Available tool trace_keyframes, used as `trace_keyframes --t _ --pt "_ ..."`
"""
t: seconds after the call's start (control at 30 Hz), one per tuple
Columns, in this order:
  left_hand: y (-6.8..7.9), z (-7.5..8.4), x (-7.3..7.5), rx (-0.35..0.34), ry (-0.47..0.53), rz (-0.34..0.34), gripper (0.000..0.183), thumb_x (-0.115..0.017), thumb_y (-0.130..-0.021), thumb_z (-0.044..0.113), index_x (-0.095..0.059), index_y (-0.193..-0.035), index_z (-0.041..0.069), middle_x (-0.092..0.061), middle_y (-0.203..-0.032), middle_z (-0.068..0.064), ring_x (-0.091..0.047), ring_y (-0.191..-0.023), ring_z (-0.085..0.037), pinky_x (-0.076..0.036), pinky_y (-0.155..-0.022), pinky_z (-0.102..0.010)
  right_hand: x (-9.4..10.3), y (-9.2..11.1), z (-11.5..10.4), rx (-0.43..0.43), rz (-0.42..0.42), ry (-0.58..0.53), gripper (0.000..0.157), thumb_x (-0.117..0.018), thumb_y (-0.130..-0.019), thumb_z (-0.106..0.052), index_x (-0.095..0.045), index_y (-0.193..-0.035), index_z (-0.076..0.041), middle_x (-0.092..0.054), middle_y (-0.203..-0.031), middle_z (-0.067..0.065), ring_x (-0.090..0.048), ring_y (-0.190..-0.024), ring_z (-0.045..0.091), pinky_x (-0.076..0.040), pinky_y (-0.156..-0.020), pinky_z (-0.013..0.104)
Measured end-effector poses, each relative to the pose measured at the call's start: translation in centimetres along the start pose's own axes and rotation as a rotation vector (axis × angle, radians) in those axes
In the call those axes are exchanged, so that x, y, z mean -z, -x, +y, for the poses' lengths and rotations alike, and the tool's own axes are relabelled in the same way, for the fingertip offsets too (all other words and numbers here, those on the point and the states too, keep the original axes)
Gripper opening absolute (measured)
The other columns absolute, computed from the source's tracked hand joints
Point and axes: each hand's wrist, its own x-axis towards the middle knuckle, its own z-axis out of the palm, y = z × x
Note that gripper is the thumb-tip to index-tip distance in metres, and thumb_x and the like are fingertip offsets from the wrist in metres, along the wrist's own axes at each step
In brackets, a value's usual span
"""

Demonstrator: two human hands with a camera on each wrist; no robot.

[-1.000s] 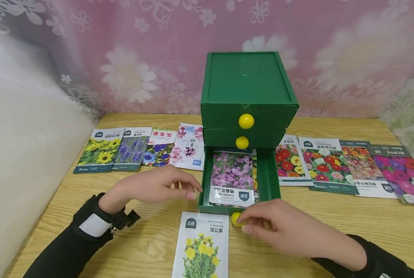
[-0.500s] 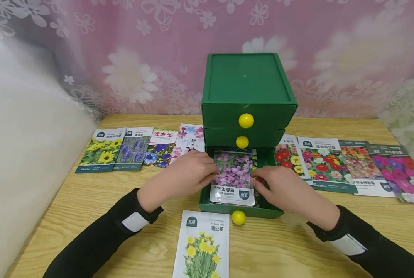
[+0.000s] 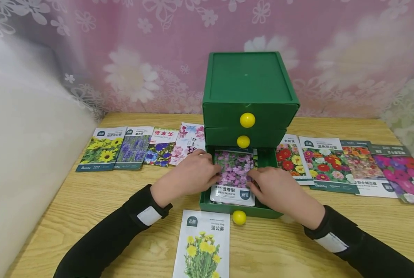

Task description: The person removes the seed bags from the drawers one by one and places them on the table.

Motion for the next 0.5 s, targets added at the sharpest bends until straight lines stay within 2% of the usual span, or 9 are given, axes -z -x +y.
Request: trace_keyframes --t 0.1,0.2,0.37,0.5 --pt "0.0 -0.12 -0.02 0.012 0.046 -0.008 0.02 -0.06 -0.101 0.034 -0.076 -0.102 0.022 -0.067 -0.074 0.008 -0.061 -0.086 -0.017 -0.042 -0.099 -0.041 -0.14 0.02 0.04 0.012 0.017 -0.005 0.014 -0.072 -0.092 -0.022 -0.071 -0.097 -0.009 -0.064 -0.075 -0.001 -0.057 -0.062 0.012 -0.052 -0.056 0.032" --pt "0.03 -0.26 -0.11 0.02 0.114 0.021 0.016 -0.061 -0.101 0.028 -0.076 -0.098 0.023 -0.067 -0.076 0.008 -0.059 -0.082 -0.016 -0.042 -0.096 -0.041 -0.25 0.02 0.09 0.026 0.034 -0.008 0.014 -0.072 -0.092 -0.022 -0.072 -0.097 -0.009 -0.065 -0.076 -0.001 -0.059 -0.063 0.013 -0.052 -0.057 0.032" --pt "-0.15 -0.46 -0.35 0.031 0.206 0.086 0.014 -0.064 -0.098 0.023 -0.076 -0.09 0.022 -0.067 -0.077 0.01 -0.053 -0.075 -0.014 -0.044 -0.084 -0.038 -0.35 0.07 0.05 0.02 0.061 -0.014 0.012 -0.072 -0.091 -0.021 -0.074 -0.096 -0.01 -0.065 -0.078 -0.001 -0.058 -0.064 0.013 -0.052 -0.058 0.032" --pt "-0.39 -0.6 -0.52 0.049 0.272 0.125 0.012 -0.068 -0.097 0.022 -0.077 -0.089 0.019 -0.067 -0.078 0.009 -0.052 -0.071 -0.012 -0.043 -0.073 -0.032 -0.44 0.19 -0.04 -0.015 0.081 -0.034 0.011 -0.073 -0.09 -0.02 -0.076 -0.095 -0.01 -0.064 -0.079 -0.001 -0.056 -0.066 0.013 -0.052 -0.06 0.031"
